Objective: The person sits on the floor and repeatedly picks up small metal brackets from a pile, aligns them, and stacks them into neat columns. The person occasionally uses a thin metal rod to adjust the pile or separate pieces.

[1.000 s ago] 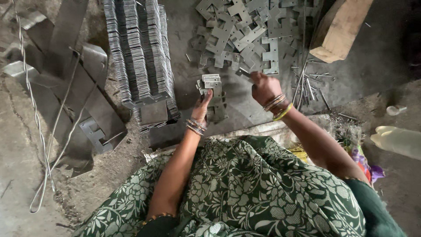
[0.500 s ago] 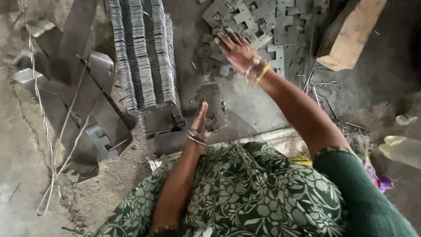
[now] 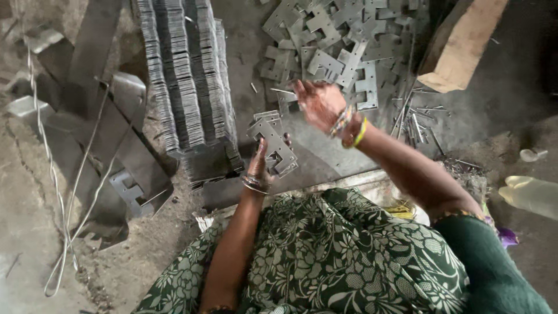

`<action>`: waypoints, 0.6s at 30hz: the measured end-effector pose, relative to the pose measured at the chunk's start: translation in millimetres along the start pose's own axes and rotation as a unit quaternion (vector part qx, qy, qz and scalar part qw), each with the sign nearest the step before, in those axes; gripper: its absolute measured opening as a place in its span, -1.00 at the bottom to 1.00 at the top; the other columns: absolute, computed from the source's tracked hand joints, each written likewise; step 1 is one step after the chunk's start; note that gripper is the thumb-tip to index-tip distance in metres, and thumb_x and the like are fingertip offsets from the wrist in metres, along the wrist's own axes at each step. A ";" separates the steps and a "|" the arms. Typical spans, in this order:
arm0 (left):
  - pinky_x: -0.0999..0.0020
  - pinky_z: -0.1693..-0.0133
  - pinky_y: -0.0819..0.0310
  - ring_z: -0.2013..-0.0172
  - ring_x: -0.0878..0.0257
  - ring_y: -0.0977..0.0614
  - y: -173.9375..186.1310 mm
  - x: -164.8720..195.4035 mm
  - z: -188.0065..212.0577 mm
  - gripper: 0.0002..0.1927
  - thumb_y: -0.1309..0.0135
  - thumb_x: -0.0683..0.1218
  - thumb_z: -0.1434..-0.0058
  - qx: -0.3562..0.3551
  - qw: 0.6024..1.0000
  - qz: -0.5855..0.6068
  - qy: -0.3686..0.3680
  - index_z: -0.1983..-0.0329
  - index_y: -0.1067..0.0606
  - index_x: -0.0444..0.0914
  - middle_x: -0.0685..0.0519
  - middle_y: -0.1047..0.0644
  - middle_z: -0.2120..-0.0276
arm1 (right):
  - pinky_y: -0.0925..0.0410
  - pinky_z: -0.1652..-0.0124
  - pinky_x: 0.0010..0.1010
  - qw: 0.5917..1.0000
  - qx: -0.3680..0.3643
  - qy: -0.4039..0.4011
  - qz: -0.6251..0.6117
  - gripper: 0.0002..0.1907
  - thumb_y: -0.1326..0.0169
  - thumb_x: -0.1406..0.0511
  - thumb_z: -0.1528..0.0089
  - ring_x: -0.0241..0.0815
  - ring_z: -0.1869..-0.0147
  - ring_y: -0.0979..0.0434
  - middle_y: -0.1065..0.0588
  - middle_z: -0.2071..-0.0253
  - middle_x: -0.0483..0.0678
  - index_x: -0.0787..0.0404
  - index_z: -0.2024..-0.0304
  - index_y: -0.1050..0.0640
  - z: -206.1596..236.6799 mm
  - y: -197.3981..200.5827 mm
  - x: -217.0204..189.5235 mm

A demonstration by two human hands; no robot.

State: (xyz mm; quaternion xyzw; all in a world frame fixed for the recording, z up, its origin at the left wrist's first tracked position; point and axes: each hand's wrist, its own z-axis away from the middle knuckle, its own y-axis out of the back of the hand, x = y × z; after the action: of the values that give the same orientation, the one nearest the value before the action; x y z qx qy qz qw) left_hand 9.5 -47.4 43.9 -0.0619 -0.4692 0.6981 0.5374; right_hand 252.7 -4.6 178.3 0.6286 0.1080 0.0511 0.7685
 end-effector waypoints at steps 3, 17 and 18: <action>-0.06 -0.02 -0.57 0.00 0.08 -0.64 -16.2 7.5 4.3 -0.19 0.10 0.48 -0.06 0.071 0.996 0.026 0.047 -0.24 -0.34 -0.07 0.02 -0.57 -0.04 | -0.47 0.30 -0.36 0.960 -0.021 -0.061 -0.272 -0.54 -0.04 0.23 -0.38 -0.07 0.25 -0.68 -0.64 0.30 0.06 0.33 -0.27 -0.39 16.0 17.6 -6.2; 0.14 -0.43 0.04 -0.43 0.20 -0.17 12.6 -13.1 -20.3 -0.09 0.19 0.42 -0.35 -0.010 0.970 -0.242 -0.015 -0.52 -0.08 -0.27 0.01 -0.18 -0.44 | -0.46 0.21 0.02 0.890 0.156 -0.386 -0.185 -0.51 -0.34 0.23 -0.04 0.28 0.16 -0.59 -0.58 0.24 0.21 0.27 0.06 -0.48 12.5 -62.2 125.1; 0.08 -0.40 -0.06 -0.38 0.10 -0.27 6.9 -10.0 -16.0 -0.10 0.14 0.40 -0.32 -0.017 0.982 -0.189 0.014 -0.50 -0.15 -0.29 -0.08 -0.28 -0.39 | -0.46 0.18 -0.01 0.882 0.182 -0.381 -0.210 -0.49 -0.39 0.21 0.00 0.23 0.14 -0.61 -0.59 0.23 0.18 0.27 0.09 -0.50 18.8 -66.0 128.0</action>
State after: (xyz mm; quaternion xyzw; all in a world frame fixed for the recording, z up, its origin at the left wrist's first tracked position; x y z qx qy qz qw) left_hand 18.4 -46.0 25.9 0.0085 -0.4763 0.5752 0.6650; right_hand 377.6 -8.5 104.3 0.6911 -0.0558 -0.3757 0.6149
